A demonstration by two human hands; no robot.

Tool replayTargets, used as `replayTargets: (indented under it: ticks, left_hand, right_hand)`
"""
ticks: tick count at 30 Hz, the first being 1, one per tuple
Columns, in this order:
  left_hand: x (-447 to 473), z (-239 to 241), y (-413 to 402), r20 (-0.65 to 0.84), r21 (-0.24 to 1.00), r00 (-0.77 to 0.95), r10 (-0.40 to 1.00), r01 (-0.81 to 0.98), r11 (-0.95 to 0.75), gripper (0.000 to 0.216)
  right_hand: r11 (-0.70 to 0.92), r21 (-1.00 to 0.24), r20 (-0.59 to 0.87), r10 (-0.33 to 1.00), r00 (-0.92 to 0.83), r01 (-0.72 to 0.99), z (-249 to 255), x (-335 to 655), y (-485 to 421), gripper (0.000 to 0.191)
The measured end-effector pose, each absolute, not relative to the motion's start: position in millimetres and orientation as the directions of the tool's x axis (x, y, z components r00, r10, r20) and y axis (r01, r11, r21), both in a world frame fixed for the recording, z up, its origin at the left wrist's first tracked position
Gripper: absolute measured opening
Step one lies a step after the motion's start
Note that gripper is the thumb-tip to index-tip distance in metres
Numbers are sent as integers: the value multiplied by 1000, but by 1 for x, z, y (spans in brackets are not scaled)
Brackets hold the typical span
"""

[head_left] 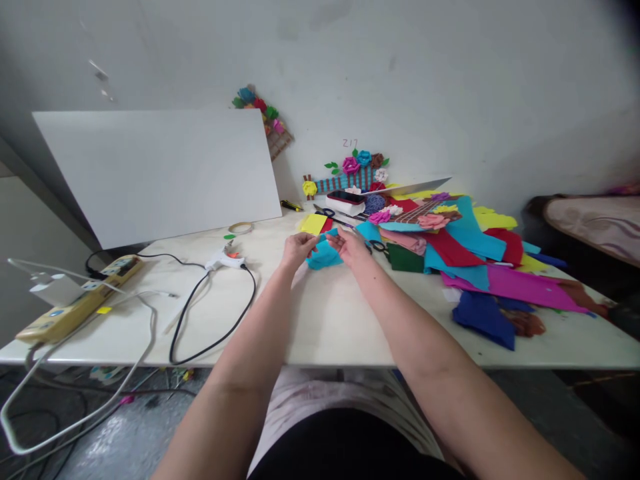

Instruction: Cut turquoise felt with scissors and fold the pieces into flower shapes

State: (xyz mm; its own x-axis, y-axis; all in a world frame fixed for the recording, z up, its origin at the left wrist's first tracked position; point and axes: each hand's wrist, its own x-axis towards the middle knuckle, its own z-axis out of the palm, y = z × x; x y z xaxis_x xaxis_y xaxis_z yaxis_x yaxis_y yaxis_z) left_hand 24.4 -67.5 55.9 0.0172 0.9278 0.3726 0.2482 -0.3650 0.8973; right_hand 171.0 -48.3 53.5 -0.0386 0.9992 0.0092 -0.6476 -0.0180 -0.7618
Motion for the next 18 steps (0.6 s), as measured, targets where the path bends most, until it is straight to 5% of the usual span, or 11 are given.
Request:
replayTargets:
  ticks: [6,11,18]
  left_hand:
    - [9,57,-58,441,832,-186,878,451,-323,31]
    - [-10,60,-58,413,792,-478,775,609,-46,33]
    - [-27,60,-62,274,732,-647,711,620,282,32]
  right_hand:
    - [-60,-773,-28,998,-60,-632,50,175,-42,21]
    - [-70,-806,-45,997,-57,-588,47,178,-40,25]
    - [-86,-855,-54,996,-77,-511,48,176,-44,21]
